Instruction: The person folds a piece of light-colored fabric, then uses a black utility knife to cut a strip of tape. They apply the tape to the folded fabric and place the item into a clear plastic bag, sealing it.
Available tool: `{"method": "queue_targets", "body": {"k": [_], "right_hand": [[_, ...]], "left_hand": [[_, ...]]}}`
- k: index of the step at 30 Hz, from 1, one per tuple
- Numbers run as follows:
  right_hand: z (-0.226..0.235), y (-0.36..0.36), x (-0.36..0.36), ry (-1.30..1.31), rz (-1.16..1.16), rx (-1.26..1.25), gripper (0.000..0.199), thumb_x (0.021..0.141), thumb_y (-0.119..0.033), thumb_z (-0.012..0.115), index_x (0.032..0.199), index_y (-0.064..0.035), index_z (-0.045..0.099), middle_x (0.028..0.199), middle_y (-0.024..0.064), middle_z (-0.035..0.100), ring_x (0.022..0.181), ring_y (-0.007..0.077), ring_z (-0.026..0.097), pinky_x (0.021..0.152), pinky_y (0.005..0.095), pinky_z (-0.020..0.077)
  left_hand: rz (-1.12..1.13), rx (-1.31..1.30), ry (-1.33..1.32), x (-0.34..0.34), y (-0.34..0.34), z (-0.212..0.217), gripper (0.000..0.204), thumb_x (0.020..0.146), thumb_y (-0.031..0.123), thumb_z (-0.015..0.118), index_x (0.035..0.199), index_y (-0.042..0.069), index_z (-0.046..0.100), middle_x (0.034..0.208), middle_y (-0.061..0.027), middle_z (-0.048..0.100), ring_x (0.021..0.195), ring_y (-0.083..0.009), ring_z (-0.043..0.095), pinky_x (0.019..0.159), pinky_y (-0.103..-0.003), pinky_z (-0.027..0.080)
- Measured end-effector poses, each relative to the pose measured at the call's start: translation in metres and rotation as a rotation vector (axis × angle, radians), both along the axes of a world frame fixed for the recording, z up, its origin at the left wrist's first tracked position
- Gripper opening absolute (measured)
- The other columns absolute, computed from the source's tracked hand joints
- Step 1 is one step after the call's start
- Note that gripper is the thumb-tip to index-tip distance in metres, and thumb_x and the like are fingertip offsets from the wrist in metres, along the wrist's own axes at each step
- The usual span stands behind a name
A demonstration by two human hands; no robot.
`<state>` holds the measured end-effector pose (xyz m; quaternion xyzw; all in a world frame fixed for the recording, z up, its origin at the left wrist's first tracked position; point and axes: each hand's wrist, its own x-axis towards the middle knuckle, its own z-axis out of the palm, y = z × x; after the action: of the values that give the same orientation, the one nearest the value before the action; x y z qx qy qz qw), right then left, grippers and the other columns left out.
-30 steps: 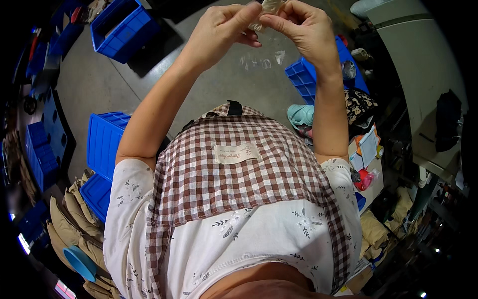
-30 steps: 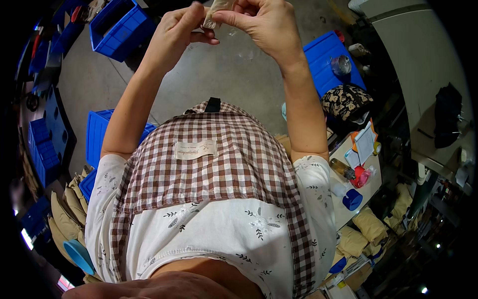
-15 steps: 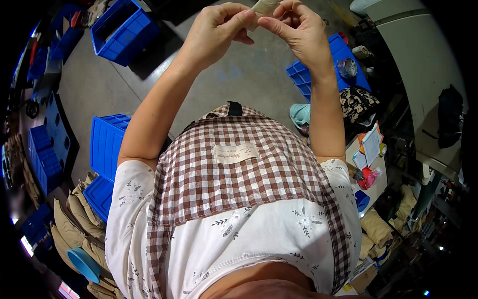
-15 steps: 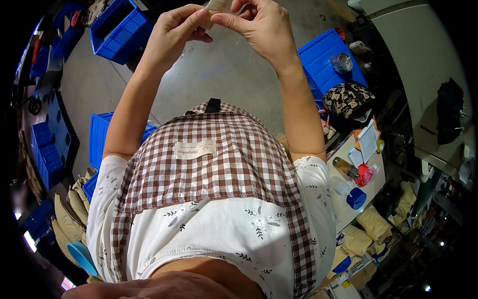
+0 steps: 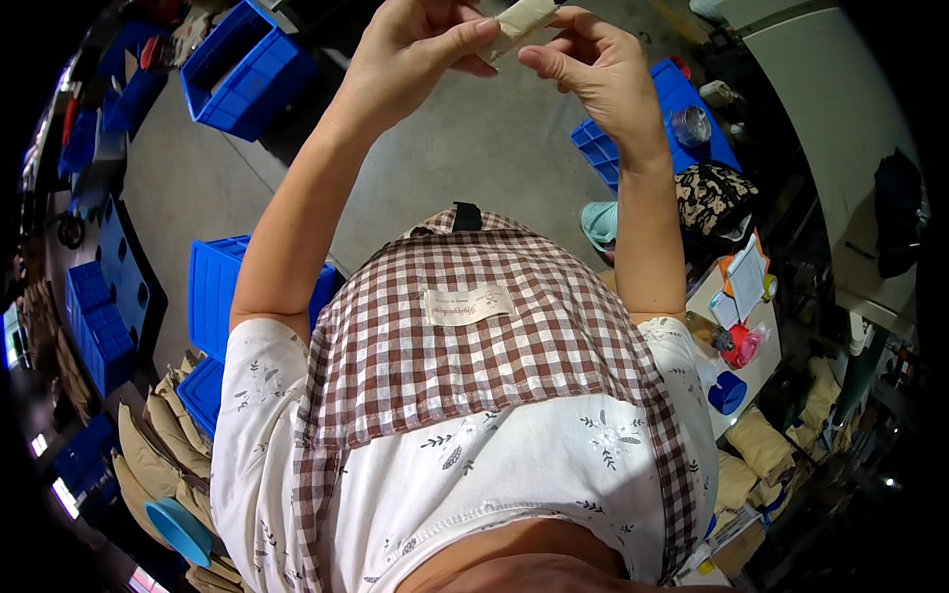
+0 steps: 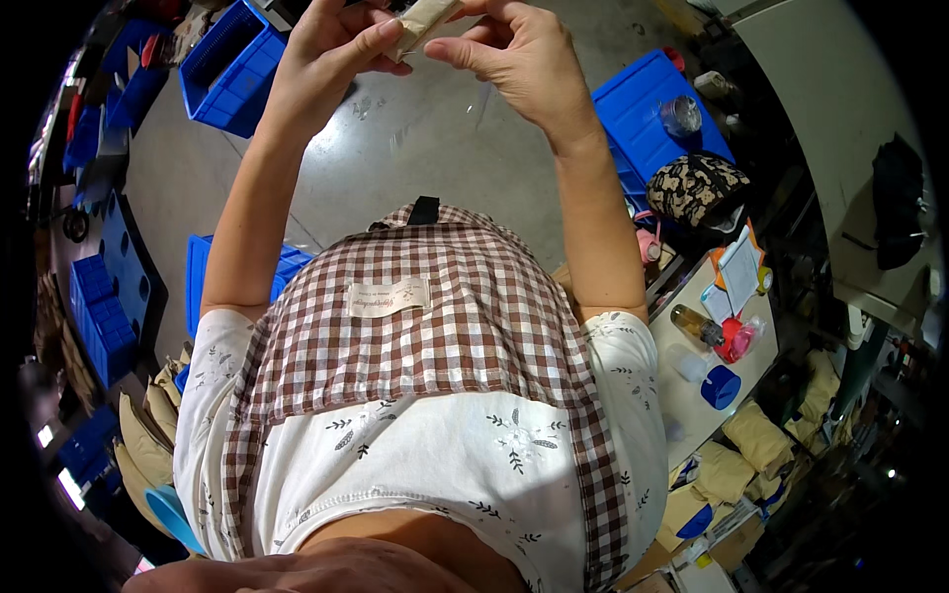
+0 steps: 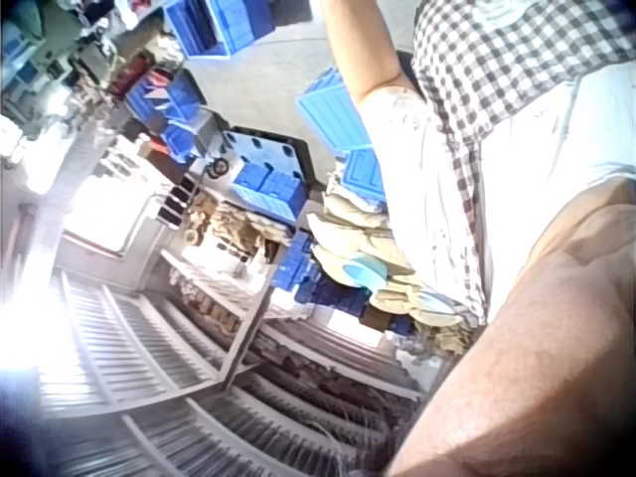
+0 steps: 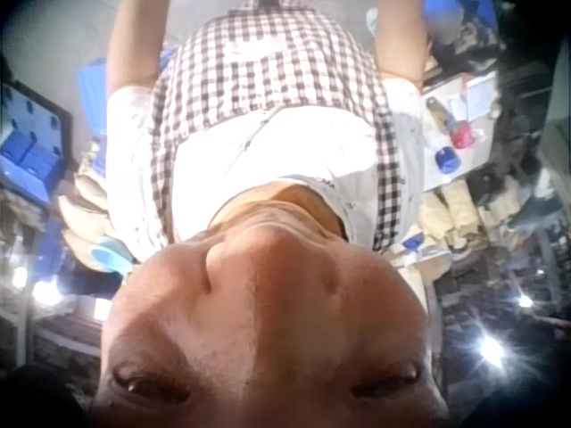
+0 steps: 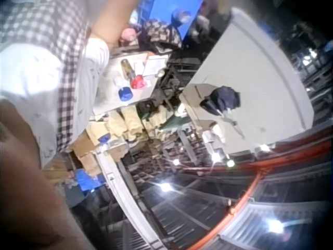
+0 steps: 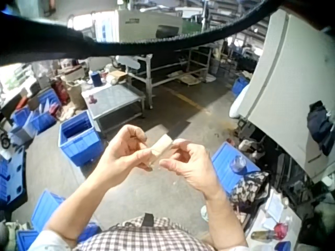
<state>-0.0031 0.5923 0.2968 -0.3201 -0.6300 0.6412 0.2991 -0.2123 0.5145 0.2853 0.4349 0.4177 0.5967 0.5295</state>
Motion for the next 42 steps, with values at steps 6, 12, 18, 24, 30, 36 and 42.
{"method": "queue_targets", "body": {"k": [6, 12, 18, 24, 30, 36, 42], "right_hand": [[-0.018, 0.002, 0.007, 0.252, 0.122, -0.074, 0.054, 0.083, -0.001, 0.084, 0.133, 0.0009, 0.063, 0.099, -0.0009, 0.071, 0.085, 0.0055, 0.065, 0.072, 0.0200, 0.0528], [-0.013, -0.001, 0.016, 0.491, 0.227, 0.023, 0.043, 0.081, -0.018, 0.090, 0.115, -0.0008, 0.071, 0.093, -0.0010, 0.072, 0.085, 0.0042, 0.065, 0.073, 0.0196, 0.0511], [-0.039, 0.015, 0.031, 0.483, 0.269, 0.095, 0.049, 0.076, -0.019, 0.093, 0.115, 0.0018, 0.070, 0.103, 0.0067, 0.075, 0.094, 0.0112, 0.071, 0.080, 0.0229, 0.0568], [-0.034, 0.013, 0.041, 0.364, 0.219, 0.071, 0.042, 0.074, -0.014, 0.093, 0.108, 0.0035, 0.074, 0.099, 0.0086, 0.077, 0.083, 0.0111, 0.071, 0.070, 0.0216, 0.0557], [-0.041, 0.017, 0.041, 0.409, 0.177, 0.266, 0.037, 0.075, -0.010, 0.091, 0.106, 0.0022, 0.076, 0.102, 0.0106, 0.077, 0.089, 0.0127, 0.071, 0.073, 0.0234, 0.0551], [-0.028, 0.015, 0.036, 0.450, 0.218, 0.131, 0.040, 0.077, -0.010, 0.090, 0.112, 0.0028, 0.074, 0.108, 0.0119, 0.075, 0.095, 0.0146, 0.072, 0.081, 0.0252, 0.0572], [-0.005, 0.008, 0.027, 0.557, 0.408, 0.075, 0.037, 0.079, -0.005, 0.087, 0.111, 0.0037, 0.072, 0.104, 0.0132, 0.075, 0.093, 0.0172, 0.072, 0.079, 0.0251, 0.0572]], "left_hand": [[-0.165, -0.024, -0.146, 0.007, -0.003, 0.012, 0.031, 0.096, 0.010, 0.073, 0.111, 0.010, 0.046, 0.092, -0.0041, 0.065, 0.081, -0.0137, 0.068, 0.069, -0.031, 0.063], [-0.281, -0.072, -0.237, 0.026, -0.007, 0.019, 0.035, 0.094, 0.011, 0.076, 0.109, 0.012, 0.044, 0.096, -0.0056, 0.065, 0.082, -0.0161, 0.070, 0.068, -0.034, 0.064], [-0.316, -0.142, -0.259, 0.031, -0.007, 0.018, 0.038, 0.092, 0.011, 0.078, 0.108, 0.012, 0.043, 0.095, -0.0042, 0.060, 0.086, -0.0170, 0.069, 0.066, -0.036, 0.065], [-0.303, -0.052, -0.192, 0.031, -0.007, 0.024, 0.041, 0.092, 0.008, 0.078, 0.107, 0.011, 0.040, 0.094, -0.0042, 0.058, 0.087, -0.0176, 0.068, 0.066, -0.034, 0.065], [-0.309, -0.031, -0.195, 0.034, -0.007, 0.023, 0.037, 0.093, 0.007, 0.076, 0.105, 0.010, 0.041, 0.097, -0.0079, 0.062, 0.087, -0.0183, 0.069, 0.066, -0.034, 0.065], [-0.348, -0.099, -0.376, 0.036, -0.003, 0.016, 0.035, 0.093, 0.007, 0.076, 0.103, 0.009, 0.042, 0.098, -0.0096, 0.063, 0.083, -0.0192, 0.070, 0.066, -0.034, 0.065], [-0.511, -0.079, -0.471, 0.033, -0.003, 0.008, 0.025, 0.099, 0.018, 0.070, 0.104, 0.008, 0.048, 0.096, -0.0073, 0.063, 0.084, -0.0177, 0.070, 0.073, -0.036, 0.065]]}}
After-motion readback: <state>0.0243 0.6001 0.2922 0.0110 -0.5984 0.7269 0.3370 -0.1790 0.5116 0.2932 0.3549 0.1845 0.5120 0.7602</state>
